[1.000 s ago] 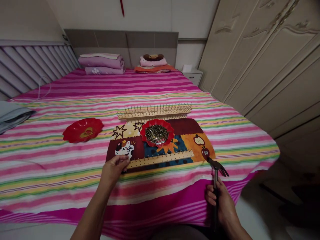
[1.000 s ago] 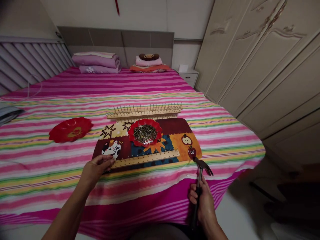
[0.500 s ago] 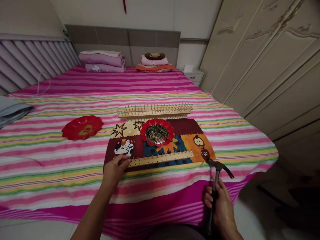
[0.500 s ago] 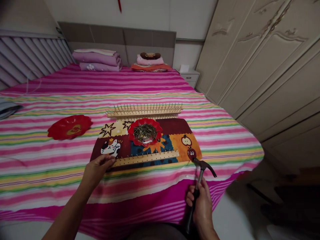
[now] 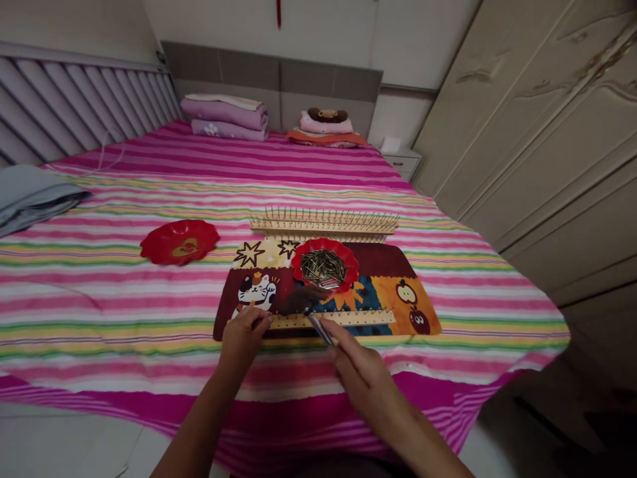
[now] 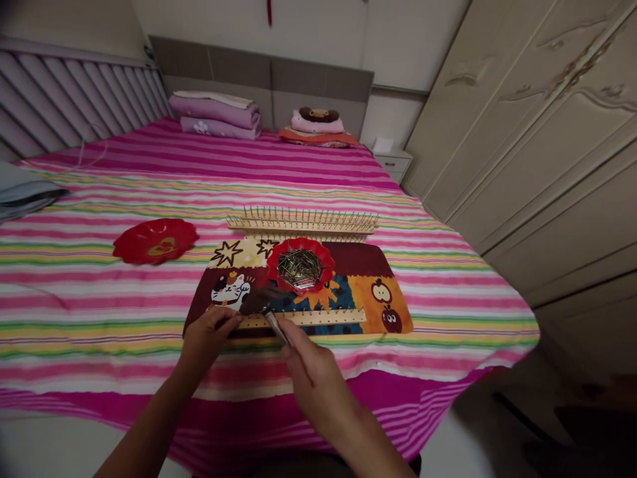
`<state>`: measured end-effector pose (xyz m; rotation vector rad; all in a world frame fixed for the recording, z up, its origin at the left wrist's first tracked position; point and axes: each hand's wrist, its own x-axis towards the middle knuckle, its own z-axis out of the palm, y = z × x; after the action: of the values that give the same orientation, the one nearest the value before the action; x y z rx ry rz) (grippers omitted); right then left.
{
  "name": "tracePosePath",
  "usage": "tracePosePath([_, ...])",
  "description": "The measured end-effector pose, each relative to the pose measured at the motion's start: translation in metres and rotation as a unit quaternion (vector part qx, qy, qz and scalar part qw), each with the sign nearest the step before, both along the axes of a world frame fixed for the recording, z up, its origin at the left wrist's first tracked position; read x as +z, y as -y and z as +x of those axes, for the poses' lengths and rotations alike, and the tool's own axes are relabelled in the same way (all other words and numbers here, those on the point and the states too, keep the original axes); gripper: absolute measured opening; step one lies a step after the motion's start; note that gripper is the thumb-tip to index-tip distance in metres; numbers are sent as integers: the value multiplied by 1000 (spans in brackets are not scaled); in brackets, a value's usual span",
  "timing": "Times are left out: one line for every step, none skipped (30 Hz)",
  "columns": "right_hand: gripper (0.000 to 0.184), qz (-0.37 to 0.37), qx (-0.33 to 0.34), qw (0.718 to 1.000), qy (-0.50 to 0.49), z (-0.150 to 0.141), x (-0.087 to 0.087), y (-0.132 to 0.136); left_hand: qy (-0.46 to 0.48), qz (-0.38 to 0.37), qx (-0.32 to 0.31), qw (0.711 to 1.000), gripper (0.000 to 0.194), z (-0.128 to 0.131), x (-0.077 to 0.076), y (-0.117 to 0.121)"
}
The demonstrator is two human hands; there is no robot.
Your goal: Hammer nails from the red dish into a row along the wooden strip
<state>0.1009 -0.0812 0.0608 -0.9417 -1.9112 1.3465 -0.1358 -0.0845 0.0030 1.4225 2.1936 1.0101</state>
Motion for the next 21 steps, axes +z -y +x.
tracePosePath([43, 25, 22, 999, 21, -9, 2, -3, -7, 4, -3, 1000, 14, -1, -1, 1])
tracePosePath([44, 48, 42, 997, 45, -17, 5, -5, -11, 6, -5, 1000, 14, -1, -1, 1])
tracePosePath([45, 69, 59, 993, 73, -23, 8, -7, -14, 6, -4, 1000, 14, -2, -2, 2])
tracePosePath([46, 90, 72, 989, 97, -29, 10, -8, -15, 5, -2, 1000, 14, -2, -2, 2])
tracePosePath([47, 110, 78, 984, 116, -33, 11, -9, -15, 6, 2, 1000, 13, -2, -3, 2])
tracePosePath([48, 132, 76, 980, 128, -36, 11, -10, -14, 7, 5, 1000, 13, -3, -3, 3])
tracePosePath([48, 153, 70, 976, 138, -39, 10, -10, -12, 10, 7, 1000, 12, -3, -3, 3])
tracePosePath([48, 172, 63, 972, 150, -40, 9, -11, -11, 13, 9, 1000, 11, -3, -3, 3])
tracePosePath([49, 186, 59, 967, 164, -42, 6, -12, -10, 14, 11, 1000, 11, -4, -3, 3])
tracePosePath([50, 196, 59, 962, 178, -43, 4, -13, -10, 13, 13, 1000, 11, -4, -3, 3])
tracePosePath([52, 200, 63, 959, 189, -43, 2, -13, -11, 9, 16, 1000, 12, -4, -3, 4])
tracePosePath([54, 198, 67, 959, 193, -43, 0, -14, -14, 4, 17, 1000, 14, -4, -3, 4])
tracePosePath([55, 192, 69, 961, 189, -41, -1, -14, -18, -2, 18, 1000, 15, -3, -2, 4])
tracePosePath([56, 187, 67, 964, 175, -39, 0, -13, -22, -9, 14, 1000, 16, -3, -2, 4])
tracePosePath([56, 183, 65, 969, 154, -35, 1, -11, -26, -16, 9, 999, 16, -3, -1, 4])
tracePosePath([56, 177, 63, 973, 131, -29, 3, -9, -34, -22, 2, 999, 15, -3, 0, 3])
tracePosePath([55, 171, 63, 977, 106, -22, 6, -6, -46, -21, -7, 999, 14, -4, 0, 3])
tracePosePath([54, 161, 65, 981, 83, -14, 9, -2, -62, -16, -20, 998, 16, -6, 0, 3])
tracePosePath([53, 146, 65, 985, 67, -5, 12, 3, -85, -5, -36, 996, 20, -9, -1, 2])
tracePosePath([51, 130, 62, 988, 58, 4, 13, 8, -110, 22, -51, 992, 26, -14, -3, 1])
tracePosePath([49, 115, 56, 990, 56, 13, 12, 13, -136, 28, -81, 987, 31, -19, -5, -1])
